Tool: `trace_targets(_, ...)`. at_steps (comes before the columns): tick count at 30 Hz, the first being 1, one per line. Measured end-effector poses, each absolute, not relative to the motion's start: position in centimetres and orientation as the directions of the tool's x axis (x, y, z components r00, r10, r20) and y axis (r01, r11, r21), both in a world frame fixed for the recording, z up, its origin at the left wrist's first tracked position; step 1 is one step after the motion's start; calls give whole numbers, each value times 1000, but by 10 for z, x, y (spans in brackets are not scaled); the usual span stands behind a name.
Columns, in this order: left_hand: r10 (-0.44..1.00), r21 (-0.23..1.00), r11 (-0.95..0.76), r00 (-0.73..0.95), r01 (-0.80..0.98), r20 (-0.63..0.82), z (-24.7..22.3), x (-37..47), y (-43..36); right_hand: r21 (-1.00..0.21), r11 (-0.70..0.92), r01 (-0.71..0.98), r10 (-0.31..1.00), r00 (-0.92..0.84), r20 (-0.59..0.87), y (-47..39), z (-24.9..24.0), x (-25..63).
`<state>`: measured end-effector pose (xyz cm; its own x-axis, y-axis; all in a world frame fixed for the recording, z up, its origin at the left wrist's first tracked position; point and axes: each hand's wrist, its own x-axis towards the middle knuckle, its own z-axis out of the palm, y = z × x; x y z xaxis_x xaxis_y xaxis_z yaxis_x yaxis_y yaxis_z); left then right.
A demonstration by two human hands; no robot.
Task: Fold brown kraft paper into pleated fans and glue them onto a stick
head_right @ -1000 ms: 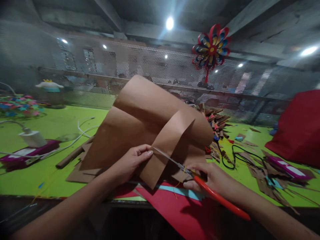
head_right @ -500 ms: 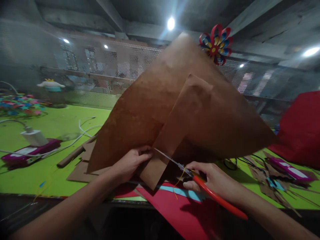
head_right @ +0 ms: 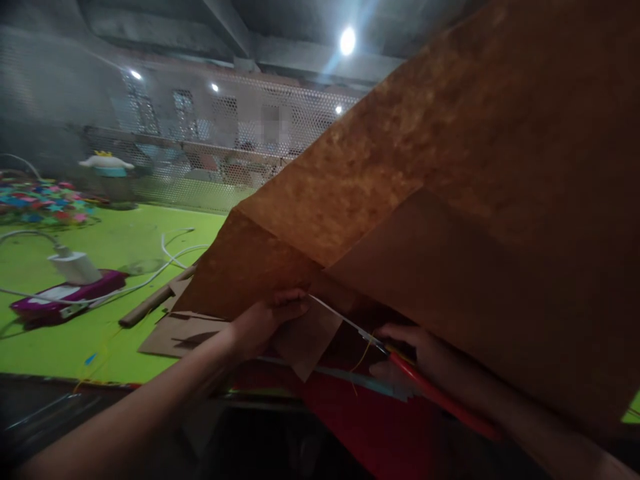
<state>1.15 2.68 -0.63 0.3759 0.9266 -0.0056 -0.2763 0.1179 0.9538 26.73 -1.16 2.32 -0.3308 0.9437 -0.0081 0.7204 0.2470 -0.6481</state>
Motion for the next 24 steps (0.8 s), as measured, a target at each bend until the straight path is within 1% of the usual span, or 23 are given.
trace_targets(3, 922, 954, 106, 387, -280, 12, -8, 11, 28, -588, 263, 765, 938, -344, -28, -13, 26, 266)
trace_targets(7, 922, 948, 129, 388, -292, -6, -8, 11, 28, -533, 312, 787, 938, -343, 42, -12, 24, 266)
trace_targets(9, 925, 945, 132, 381, -298, -9, -8, 11, 28, -549, 323, 771, 936, -348, 62, -10, 22, 267)
trace_targets(13, 935, 954, 105, 355, -281, 1, -8, 11, 29, -612, 285, 738, 936, -352, 12, -9, 19, 267)
trace_targets(18, 935, 954, 119, 353, -274, -15, -6, 12, 28, -598, 251, 761, 944, -328, -22, -11, 23, 265)
trace_targets(24, 937, 953, 142, 348, -268, -42, -5, 12, 27, -612, 279, 740, 939, -345, 12, -11, 22, 264)
